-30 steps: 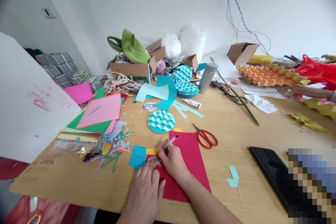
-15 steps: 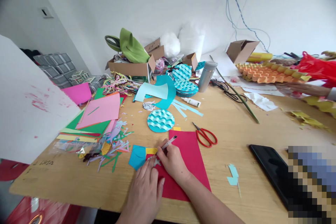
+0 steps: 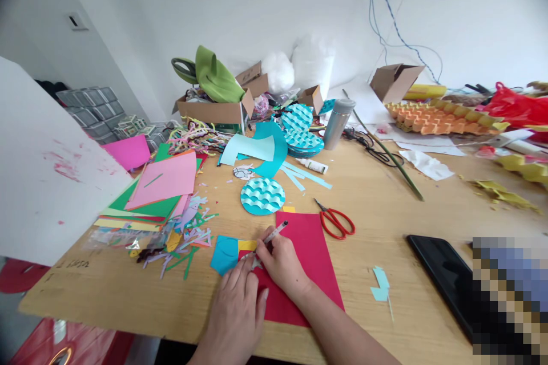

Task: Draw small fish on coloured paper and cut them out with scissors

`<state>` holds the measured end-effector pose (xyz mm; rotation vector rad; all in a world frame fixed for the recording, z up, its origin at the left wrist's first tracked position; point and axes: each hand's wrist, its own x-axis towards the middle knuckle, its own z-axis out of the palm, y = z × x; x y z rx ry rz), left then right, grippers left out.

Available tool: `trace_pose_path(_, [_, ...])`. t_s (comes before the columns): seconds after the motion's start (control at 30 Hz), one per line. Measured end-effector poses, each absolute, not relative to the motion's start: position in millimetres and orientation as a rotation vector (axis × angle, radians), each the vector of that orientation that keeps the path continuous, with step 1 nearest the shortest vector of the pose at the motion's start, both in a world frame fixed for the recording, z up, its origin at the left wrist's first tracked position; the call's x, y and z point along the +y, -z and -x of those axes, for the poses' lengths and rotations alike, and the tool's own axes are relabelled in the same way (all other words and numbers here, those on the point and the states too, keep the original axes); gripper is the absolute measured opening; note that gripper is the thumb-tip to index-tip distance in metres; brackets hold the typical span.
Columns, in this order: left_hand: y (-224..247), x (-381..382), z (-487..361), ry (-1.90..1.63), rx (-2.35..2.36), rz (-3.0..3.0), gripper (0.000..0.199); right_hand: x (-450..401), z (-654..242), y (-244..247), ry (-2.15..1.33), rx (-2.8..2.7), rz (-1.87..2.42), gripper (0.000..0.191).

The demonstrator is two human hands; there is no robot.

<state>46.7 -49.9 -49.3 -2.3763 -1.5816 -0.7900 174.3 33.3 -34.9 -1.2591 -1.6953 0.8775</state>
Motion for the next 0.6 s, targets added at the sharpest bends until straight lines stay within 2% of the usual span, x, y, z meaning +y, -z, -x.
trace_pose_path(0.27, [48.2, -50.4, -46.7, 0.77, -1.575, 2.374, 0.023, 32.4, -174.6, 37.2, -0.895, -1.698, 1.256, 0.02])
trace_pose_path(0.6, [53.2, -49.1, -44.5, 0.716, -1.534, 2.331, 0.036, 32.8, -174.6, 37.9, -0.847, -1.676, 1.3, 0.019])
